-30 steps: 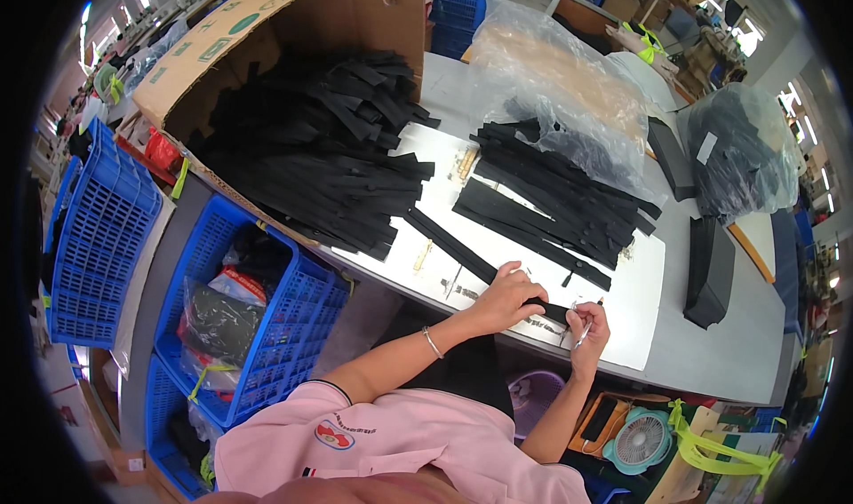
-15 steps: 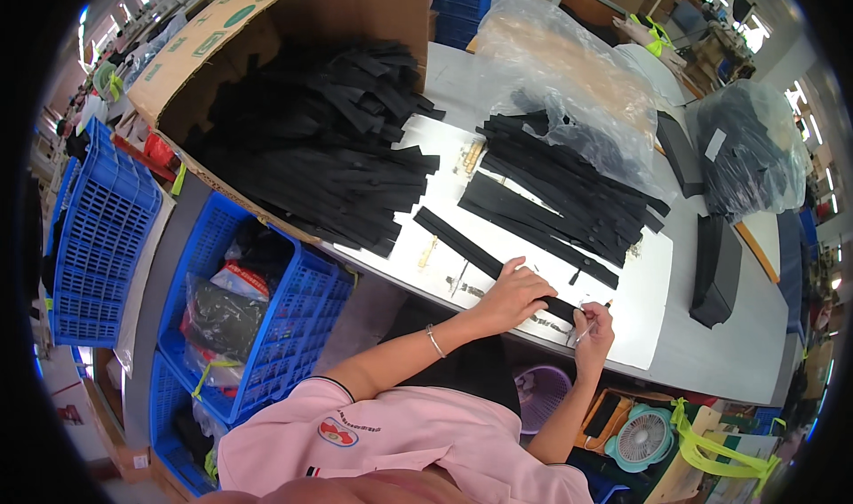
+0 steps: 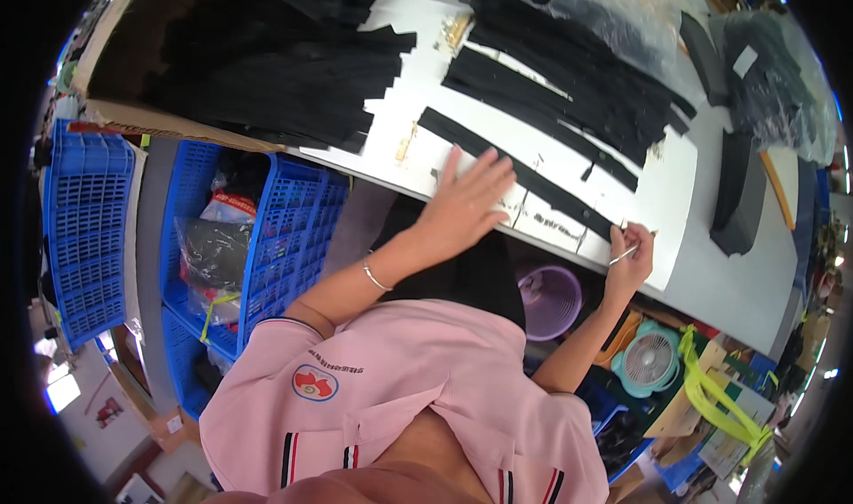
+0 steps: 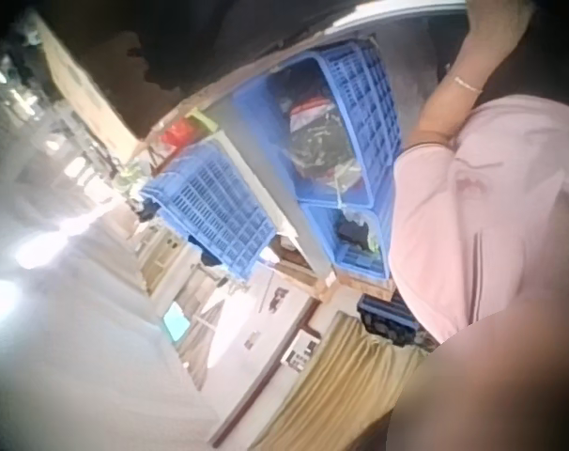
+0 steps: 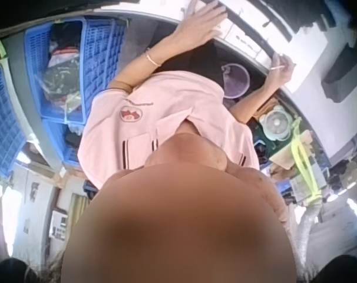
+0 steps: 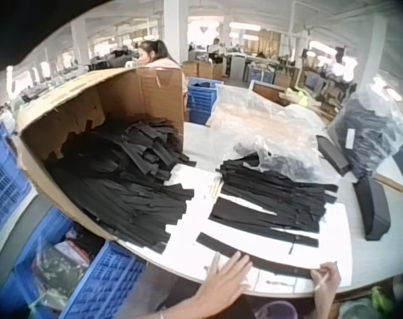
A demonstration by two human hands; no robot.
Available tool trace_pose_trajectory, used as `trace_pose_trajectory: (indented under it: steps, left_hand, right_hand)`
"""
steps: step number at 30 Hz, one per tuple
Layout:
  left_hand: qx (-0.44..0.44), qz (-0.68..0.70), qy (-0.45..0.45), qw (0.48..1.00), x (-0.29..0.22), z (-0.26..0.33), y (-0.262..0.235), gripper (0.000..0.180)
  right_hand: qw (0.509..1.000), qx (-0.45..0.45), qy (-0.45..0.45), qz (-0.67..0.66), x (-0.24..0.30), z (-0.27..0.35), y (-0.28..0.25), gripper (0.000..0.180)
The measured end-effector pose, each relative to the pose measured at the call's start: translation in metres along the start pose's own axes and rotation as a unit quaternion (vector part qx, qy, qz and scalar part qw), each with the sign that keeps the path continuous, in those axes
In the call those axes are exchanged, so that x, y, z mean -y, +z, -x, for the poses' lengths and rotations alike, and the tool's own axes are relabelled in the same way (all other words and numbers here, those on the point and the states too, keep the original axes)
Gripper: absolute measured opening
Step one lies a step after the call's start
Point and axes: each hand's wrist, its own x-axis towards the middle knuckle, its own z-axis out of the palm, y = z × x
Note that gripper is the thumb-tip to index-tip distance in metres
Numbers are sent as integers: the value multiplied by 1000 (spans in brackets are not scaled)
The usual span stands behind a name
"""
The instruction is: The recorder is using a pen to mark specific points on black straps placed on a measurement guide.
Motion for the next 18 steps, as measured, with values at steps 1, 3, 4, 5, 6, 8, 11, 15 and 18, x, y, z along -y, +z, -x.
trace_pose_trajectory:
  steps: [1,3,4,5,6,8,11,15,18]
  left_hand:
    - [8,3,-22,1000,4,3,-7,61]
    - [-14,-15,-55,998,11,5,-17,65]
    - [-31,-23,-68,997,14,4,-23,66]
    - [-26,-24,-73,997,19,1,-27,64]
    - [-15,-23,-70,997,20,3,-29,64]
    - [11,-46,-78,996,25,4,-34,61]
    - [31,-45,-88,995,17,16,-41,59]
    - [39,-47,-97,993,14,34,-48,62]
    - [28,-66,-116,991,21,41,-47,64]
  right_hand:
    - [1000,3,-2,-12,0,-1,0,27]
    - [999,15,6,-43,0,-1,-4,28]
    - [998,23,15,-63,1,-2,-6,28]
    - [998,15,6,-62,3,-2,-8,28]
    - [997,15,5,-70,2,-2,-10,29]
    - [994,44,12,-101,-4,-4,-16,29]
    - [995,48,18,-86,-10,-5,-24,28]
    - [992,61,45,-99,1,-1,-27,27]
    - [996,62,57,-21,14,2,-13,28]
